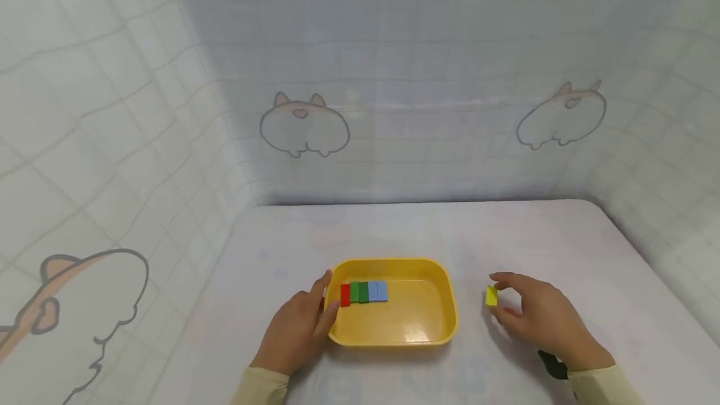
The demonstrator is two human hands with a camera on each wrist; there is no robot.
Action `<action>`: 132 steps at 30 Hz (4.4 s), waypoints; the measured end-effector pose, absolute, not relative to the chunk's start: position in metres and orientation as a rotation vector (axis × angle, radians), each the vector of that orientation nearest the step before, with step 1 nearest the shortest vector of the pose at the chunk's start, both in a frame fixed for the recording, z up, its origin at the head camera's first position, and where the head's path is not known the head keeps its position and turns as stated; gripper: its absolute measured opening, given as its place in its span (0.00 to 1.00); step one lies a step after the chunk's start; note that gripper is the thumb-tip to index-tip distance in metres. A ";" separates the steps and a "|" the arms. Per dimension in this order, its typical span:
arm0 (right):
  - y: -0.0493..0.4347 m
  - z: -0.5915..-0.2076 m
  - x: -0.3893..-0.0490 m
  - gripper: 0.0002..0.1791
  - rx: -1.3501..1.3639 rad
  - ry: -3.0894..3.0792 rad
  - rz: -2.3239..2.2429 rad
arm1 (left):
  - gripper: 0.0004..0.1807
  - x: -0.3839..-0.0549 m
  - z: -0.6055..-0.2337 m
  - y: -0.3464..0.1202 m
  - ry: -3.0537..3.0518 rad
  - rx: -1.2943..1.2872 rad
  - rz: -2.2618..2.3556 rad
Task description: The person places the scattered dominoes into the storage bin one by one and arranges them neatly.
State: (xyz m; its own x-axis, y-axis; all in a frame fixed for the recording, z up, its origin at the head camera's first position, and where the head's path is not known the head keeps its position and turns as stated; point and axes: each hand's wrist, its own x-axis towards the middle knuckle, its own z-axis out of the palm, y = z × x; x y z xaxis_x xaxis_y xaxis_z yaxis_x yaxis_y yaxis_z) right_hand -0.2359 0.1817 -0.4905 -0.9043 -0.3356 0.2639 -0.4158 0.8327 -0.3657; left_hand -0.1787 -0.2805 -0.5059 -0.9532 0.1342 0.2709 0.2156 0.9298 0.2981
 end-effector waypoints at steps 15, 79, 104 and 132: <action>0.151 -0.453 -0.256 0.27 0.788 -2.608 0.597 | 0.36 -0.181 -0.506 -0.282 -2.819 -0.289 -0.479; -0.027 -0.448 -0.290 0.14 1.361 -2.886 0.037 | 0.35 -0.182 -0.504 -0.285 -2.824 -0.316 -0.462; -0.006 -0.448 -0.280 0.16 1.275 -2.850 0.040 | 0.36 -0.183 -0.504 -0.282 -2.816 -0.353 -0.450; 0.142 -0.441 -0.245 0.25 0.770 -2.805 0.464 | 0.36 -0.185 -0.507 -0.285 -2.869 -0.268 -0.494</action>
State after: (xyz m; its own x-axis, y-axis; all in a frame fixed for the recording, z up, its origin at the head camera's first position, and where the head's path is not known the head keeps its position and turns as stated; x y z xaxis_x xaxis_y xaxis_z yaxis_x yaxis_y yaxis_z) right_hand -0.2446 0.1421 -0.4413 -0.8454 -0.4624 0.2675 -0.5239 0.8155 -0.2460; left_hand -0.1851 -0.2853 -0.5067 -0.9597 0.1412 0.2430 0.2144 0.9269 0.3081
